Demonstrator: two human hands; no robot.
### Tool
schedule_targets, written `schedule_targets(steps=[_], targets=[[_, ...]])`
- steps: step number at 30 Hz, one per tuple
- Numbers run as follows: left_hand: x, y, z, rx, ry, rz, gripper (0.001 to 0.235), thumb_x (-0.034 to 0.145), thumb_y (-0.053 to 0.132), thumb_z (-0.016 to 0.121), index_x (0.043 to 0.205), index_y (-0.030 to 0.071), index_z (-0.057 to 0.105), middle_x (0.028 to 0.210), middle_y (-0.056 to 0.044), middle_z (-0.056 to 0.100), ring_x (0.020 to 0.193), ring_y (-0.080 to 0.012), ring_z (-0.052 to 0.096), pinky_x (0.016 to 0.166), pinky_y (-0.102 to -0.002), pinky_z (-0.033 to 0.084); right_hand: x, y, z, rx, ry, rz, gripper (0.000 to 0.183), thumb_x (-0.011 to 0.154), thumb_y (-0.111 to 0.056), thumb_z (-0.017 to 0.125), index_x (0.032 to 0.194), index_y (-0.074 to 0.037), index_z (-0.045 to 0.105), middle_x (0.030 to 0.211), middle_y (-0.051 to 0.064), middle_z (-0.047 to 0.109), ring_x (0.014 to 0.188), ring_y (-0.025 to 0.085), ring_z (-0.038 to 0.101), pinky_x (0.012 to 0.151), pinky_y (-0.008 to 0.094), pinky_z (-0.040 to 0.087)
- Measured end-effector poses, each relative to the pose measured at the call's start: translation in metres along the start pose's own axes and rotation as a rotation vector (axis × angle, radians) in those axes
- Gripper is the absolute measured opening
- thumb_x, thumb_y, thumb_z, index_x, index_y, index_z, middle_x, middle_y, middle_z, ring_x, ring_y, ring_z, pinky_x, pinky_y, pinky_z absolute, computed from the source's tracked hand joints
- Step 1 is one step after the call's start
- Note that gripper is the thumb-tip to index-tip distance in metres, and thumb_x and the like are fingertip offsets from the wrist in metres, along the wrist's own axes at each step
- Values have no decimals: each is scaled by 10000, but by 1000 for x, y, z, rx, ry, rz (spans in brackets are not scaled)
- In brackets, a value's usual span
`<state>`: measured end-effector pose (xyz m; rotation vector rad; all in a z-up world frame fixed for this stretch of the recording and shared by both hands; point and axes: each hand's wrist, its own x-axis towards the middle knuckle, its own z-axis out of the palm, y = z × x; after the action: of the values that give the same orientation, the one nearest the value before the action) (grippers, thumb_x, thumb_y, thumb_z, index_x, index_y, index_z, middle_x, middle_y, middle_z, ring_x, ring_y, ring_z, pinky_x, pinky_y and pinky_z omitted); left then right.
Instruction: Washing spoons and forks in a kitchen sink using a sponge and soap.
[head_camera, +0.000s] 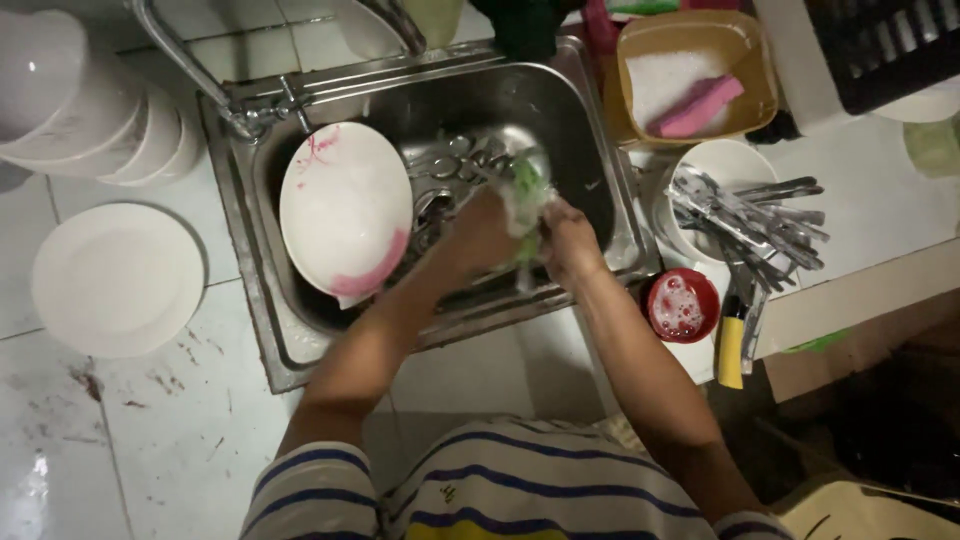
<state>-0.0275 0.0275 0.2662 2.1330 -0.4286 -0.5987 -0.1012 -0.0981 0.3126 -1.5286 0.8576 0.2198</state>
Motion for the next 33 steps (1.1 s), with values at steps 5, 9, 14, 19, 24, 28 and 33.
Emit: schedule_targets(steps=[5,9,14,19,24,28,33], targets=[[11,5,-37,-551,308,398,406,905,272,842,1049,-62,660,922,-206,716,856,-373,759,731,-506,635,-22,-12,-8,342,-198,-1,207,1059,-147,521,1160,-37,664,798,24,591,667,177,647,485,242,480],[37,-24,11,-637,424,577,471,916,55,728,1346,24,537,1100,-147,653,928,-326,714,748,-479,609,-21,-6,-5,-322,-28,-531,228,987,-135,606,1114,36,688,854,231,692,818,240,635,674,449,526],[24,-19,15,-851,284,481,482,924,83,714,1367,24,535,1160,-151,651,998,-326,698,807,-479,597,7,31,-9,-113,-52,-312,501,995,-232,664,1401,-9,476,1310,310,608,1071,372,699,845,500,632],[39,-14,1,-1031,154,383,492,931,107,701,1386,23,534,1213,-155,649,1061,-326,684,861,-480,586,-15,16,-8,-253,66,-349,424,954,-203,598,1309,-18,458,1174,279,577,1144,402,586,969,552,462],[52,-10,-13,-1187,1,271,505,938,132,688,1405,23,533,1267,-159,647,1124,-327,670,914,-480,575,-22,-5,-12,-583,121,-500,183,964,-250,589,891,-126,703,755,111,741,837,350,739,770,477,554],[31,1,7,-1345,-150,160,519,945,156,676,1425,22,531,1321,-163,645,1187,-327,657,967,-481,564,-49,-38,5,-323,187,-540,207,876,-91,601,729,19,505,798,205,596,878,401,621,884,470,490],[22,0,13,-1492,-312,20,534,952,181,663,1444,21,530,1374,-167,643,1250,-328,643,1021,-482,553,2,-13,-33,202,-57,-162,177,1026,-102,510,949,-68,666,621,75,512,409,145,492,336,277,400]])
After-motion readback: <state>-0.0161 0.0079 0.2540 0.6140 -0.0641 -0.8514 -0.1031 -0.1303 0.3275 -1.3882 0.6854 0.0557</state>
